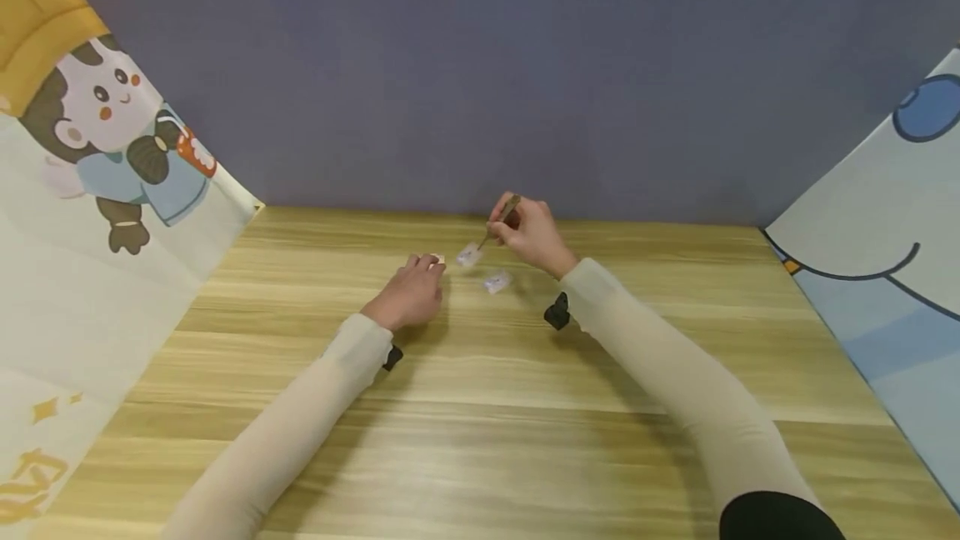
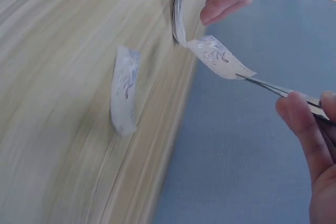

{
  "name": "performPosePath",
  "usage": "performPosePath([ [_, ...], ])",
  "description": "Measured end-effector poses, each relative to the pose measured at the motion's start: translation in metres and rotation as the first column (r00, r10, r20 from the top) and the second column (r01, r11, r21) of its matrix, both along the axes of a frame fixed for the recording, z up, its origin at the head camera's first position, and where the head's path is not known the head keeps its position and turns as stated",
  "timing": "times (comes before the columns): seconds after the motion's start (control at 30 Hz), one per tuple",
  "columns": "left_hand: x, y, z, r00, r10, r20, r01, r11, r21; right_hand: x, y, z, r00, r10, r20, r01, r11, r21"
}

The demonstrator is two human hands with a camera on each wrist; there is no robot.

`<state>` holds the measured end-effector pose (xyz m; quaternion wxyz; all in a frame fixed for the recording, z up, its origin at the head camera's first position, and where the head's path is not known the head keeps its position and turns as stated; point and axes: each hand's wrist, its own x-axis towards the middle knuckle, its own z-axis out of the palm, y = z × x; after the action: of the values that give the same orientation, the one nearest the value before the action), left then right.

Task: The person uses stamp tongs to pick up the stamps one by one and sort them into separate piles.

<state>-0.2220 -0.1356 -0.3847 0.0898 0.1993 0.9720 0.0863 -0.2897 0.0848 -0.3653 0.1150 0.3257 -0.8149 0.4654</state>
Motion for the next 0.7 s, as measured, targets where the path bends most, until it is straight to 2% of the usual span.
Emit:
performPosePath([
  [0.2,0.002,-0.016,-0.002,0.999,0.042,-0.031,-0.041,0.999,0.033,-0.003,-0.020,-0.001,0.995,0.043,0.092,-0.042,0.999,-0.012],
  [0.43,0.000,-0.023,-0.005,0.995,0.073,-0.072,-0.069,0.996,0.055,-0.012,-0.047,-0.009,0.982,0.062,0.180,-0.065,0.998,0.013],
  [0.7,0.001,-0.020,-0.012,1.000,0.017,-0.012,-0.017,1.000,0.006,-0.024,-0.063,-0.026,0.982,0.032,0.188,-0.055,0.991,0.120],
])
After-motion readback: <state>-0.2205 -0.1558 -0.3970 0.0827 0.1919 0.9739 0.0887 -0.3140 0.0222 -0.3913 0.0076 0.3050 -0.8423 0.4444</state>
